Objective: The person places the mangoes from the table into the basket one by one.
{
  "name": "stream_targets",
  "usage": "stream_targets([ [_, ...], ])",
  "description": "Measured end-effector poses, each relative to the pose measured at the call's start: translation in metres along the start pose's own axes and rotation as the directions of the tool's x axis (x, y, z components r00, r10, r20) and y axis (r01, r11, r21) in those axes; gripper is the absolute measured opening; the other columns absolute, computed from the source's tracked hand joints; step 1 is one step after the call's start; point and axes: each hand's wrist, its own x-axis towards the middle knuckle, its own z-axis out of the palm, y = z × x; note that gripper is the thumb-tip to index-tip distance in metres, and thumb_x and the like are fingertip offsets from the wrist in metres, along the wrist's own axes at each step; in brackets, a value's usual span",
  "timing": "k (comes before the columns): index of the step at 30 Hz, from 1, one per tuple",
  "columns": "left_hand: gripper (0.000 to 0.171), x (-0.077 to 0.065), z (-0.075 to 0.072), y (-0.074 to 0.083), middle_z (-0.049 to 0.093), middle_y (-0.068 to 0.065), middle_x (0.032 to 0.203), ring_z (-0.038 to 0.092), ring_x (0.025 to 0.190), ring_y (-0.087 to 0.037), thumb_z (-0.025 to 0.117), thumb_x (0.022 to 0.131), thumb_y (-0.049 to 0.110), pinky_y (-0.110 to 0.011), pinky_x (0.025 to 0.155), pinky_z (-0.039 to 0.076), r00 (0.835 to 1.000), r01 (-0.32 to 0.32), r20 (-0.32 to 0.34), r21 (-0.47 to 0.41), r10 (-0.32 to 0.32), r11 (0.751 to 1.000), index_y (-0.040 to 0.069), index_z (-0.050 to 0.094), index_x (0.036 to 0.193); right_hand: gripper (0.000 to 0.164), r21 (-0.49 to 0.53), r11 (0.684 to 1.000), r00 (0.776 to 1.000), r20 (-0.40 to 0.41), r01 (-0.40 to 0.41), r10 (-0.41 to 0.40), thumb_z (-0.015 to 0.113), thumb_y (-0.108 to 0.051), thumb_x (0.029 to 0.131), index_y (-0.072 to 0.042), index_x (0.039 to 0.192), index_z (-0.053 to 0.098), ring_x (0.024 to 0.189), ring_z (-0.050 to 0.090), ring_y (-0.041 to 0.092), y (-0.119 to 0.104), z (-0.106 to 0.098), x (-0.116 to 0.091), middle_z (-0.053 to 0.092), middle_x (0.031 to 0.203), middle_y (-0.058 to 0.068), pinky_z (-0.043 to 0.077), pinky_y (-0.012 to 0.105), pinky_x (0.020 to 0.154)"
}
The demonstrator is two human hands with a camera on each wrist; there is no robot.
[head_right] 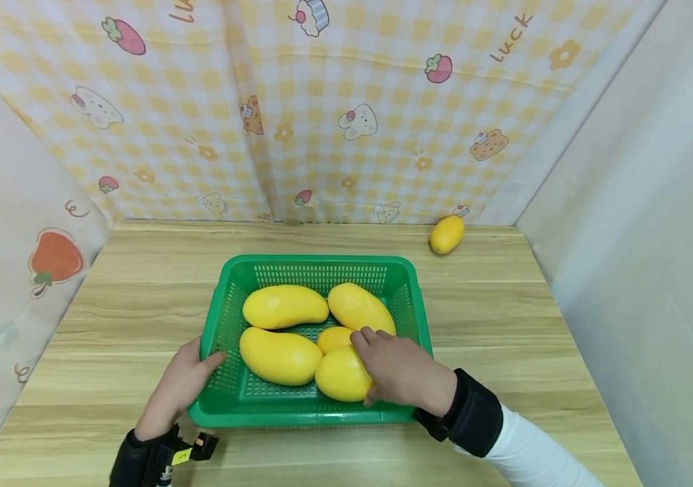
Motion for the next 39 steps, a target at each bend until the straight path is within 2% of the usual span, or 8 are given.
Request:
stream_targets([
  [9, 0.026, 0.001, 0.000, 0.000, 0.061, -0.013, 0.089, 0.060, 0.072, -0.021, 0.048, 0.094, 0.009, -0.033, 0.060, 0.051, 1.000, 0.016, 0.008, -0.008, -0.016, 1.000, -0.006, 0.054, 0.114, 0.067, 0.036, 0.999, 1.000, 0.012, 0.025, -0.025, 0.084, -0.027, 0.071, -0.007, 0.126, 0.051, 0.098, 0.056, 0.018, 0.001, -0.002, -0.003, 0.056, 0.113, 0.000, 0.049, 0.035, 0.082],
  [16, 0.024, 0.001, -0.001, 0.001, 0.061, -0.013, 0.087, 0.060, 0.071, -0.020, 0.049, 0.094, 0.009, -0.033, 0.060, 0.051, 1.000, 0.018, 0.003, -0.004, -0.018, 1.000, -0.006, 0.054, 0.112, 0.059, 0.009, 0.997, 0.997, 0.008, 0.078, -0.078, 0.082, -0.022, 0.075, -0.005, 0.124, 0.055, 0.092, 0.056, 0.016, 0.000, -0.003, -0.004, 0.055, 0.107, 0.001, 0.050, 0.032, 0.079],
  [24, 0.024, 0.001, 0.000, 0.001, 0.061, -0.013, 0.087, 0.061, 0.071, -0.021, 0.048, 0.094, 0.009, -0.032, 0.060, 0.051, 1.000, 0.023, 0.005, -0.008, -0.023, 1.000, -0.006, 0.054, 0.111, 0.053, -0.053, 0.993, 0.994, -0.005, 0.105, -0.106, 0.085, -0.017, 0.070, -0.007, 0.113, 0.056, 0.075, 0.049, 0.014, -0.003, 0.002, 0.002, 0.051, 0.093, -0.002, 0.048, 0.026, 0.067],
  [31, 0.024, 0.001, 0.000, 0.001, 0.061, -0.013, 0.088, 0.060, 0.072, -0.021, 0.049, 0.093, 0.009, -0.033, 0.060, 0.051, 1.000, 0.010, 0.001, 0.004, -0.010, 1.000, -0.006, 0.055, 0.112, 0.051, -0.033, 0.997, 0.997, 0.016, 0.073, -0.073, 0.084, -0.014, 0.070, -0.008, 0.111, 0.055, 0.074, 0.048, 0.014, -0.004, 0.002, 0.003, 0.050, 0.091, -0.002, 0.047, 0.027, 0.065],
  [39, 0.023, 0.001, 0.000, 0.000, 0.062, -0.012, 0.086, 0.061, 0.071, -0.020, 0.049, 0.094, 0.008, -0.032, 0.059, 0.052, 1.000, 0.005, 0.001, -0.013, -0.005, 1.000, -0.006, 0.055, 0.111, 0.052, -0.008, 1.000, 1.000, 0.010, 0.023, -0.023, 0.079, -0.018, 0.078, -0.003, 0.122, 0.055, 0.087, 0.056, 0.018, 0.003, -0.017, -0.003, 0.056, 0.106, 0.004, 0.050, 0.030, 0.073],
])
